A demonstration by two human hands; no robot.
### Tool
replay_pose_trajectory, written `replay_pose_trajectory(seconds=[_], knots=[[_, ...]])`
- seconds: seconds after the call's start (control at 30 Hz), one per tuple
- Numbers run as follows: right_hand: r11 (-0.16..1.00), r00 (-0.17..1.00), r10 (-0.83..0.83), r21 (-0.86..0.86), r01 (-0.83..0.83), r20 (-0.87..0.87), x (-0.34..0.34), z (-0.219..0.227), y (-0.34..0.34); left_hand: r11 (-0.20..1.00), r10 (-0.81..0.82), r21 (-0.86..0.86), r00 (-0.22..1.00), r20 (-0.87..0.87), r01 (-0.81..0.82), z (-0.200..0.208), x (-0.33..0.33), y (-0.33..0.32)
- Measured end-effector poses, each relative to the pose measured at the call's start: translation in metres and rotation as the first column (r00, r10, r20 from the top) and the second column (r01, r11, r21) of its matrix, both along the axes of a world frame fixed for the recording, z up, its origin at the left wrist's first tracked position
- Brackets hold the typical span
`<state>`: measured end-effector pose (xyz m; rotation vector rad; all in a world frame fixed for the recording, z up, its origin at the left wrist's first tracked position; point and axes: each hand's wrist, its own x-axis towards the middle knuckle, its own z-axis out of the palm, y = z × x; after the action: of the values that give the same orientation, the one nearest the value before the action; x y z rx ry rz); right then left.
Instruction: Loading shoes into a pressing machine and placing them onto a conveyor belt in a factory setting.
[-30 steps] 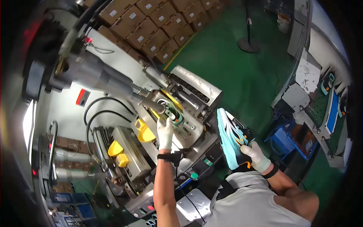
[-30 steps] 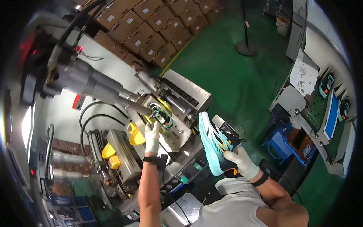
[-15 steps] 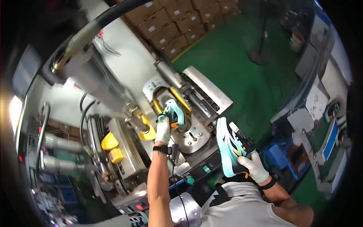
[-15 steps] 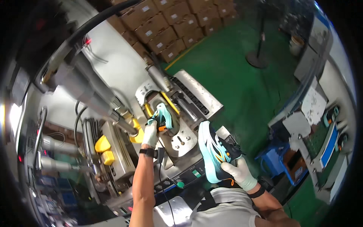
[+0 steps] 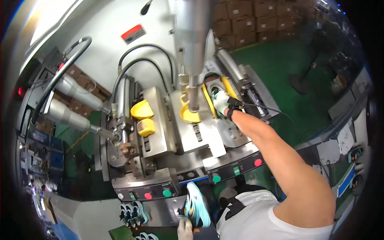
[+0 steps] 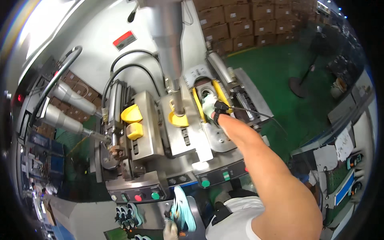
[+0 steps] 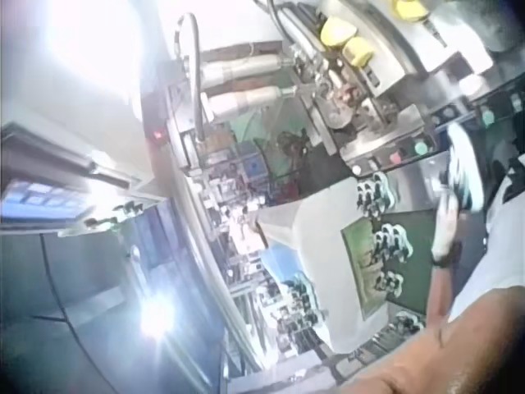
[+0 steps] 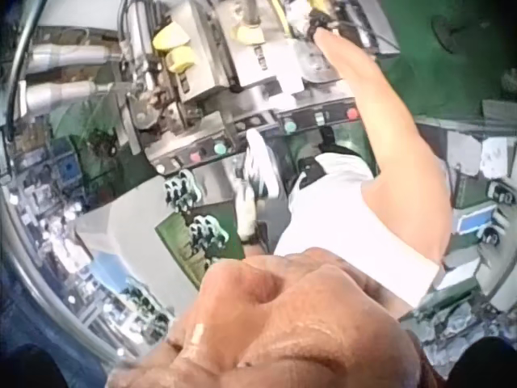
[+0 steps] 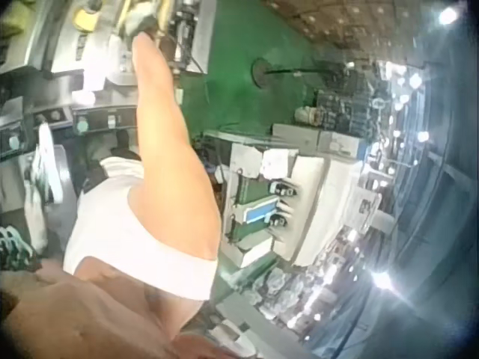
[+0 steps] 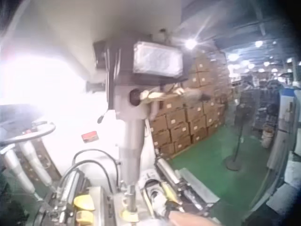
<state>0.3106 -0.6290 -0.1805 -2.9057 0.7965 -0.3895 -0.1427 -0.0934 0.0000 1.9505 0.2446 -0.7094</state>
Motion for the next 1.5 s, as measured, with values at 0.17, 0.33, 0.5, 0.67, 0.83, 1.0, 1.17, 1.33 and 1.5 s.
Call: replay_pose_trajectory(seconds=[0.17, 0.33, 0.5, 0.67, 0.83, 1.0, 1.17, 1.33, 1.5], knots=[[0.85, 0.832, 0.465, 0.112, -0.515, 0.302, -0.001, -0.03, 0.011, 0.821, 0.459, 0.293, 0.872, 0.172, -0.49, -0.075, -0.13, 0.058], [0.542, 0.858, 0.439, 0.684, -0.489, 0.265, -0.004, -0.011, -0.007, 0.557, 0.683, 0.321, 0.642, 0.348, -0.766, -0.22, -0.178, 0.096], [0.562, 0.752, 0.543, 0.505, -0.655, 0.373, -0.094, 0.018, 0.091, 0.346, 0.754, 0.299, 0.453, 0.476, -0.889, -0.294, -0.196, 0.085], [0.54, 0.57, 0.77, 0.184, -0.821, 0.287, -0.34, 0.042, 0.313, 0.436, 0.752, 0.201, 0.478, 0.454, -0.877, -0.315, -0.224, 0.101], [0.667, 0.641, 0.678, -0.065, -0.742, -0.359, -0.4, -0.04, 0.336, 0.842, 0.442, 0.204, 0.855, 0.27, -0.5, -0.253, -0.241, 0.261], [0.613, 0.593, 0.785, 0.088, -0.785, -0.177, -0.399, -0.032, 0.313, 0.505, 0.505, 0.448, 0.673, 0.54, -0.738, -0.236, -0.269, 0.505], [0.664, 0.584, 0.743, 0.25, -0.705, -0.328, -0.485, -0.057, 0.309, 0.439, 0.337, 0.751, 0.865, 0.371, -0.493, -0.305, -0.269, 0.566], [0.811, 0.46, 0.568, 0.37, -0.453, -0.682, -0.548, -0.075, 0.31, 0.491, 0.384, 0.714, 0.86, 0.336, -0.498, -0.303, -0.259, 0.536], [0.729, 0.461, 0.681, 0.587, -0.354, -0.569, -0.559, -0.061, 0.359, 0.65, 0.446, 0.552, 0.85, 0.28, -0.522, -0.289, -0.283, 0.439]])
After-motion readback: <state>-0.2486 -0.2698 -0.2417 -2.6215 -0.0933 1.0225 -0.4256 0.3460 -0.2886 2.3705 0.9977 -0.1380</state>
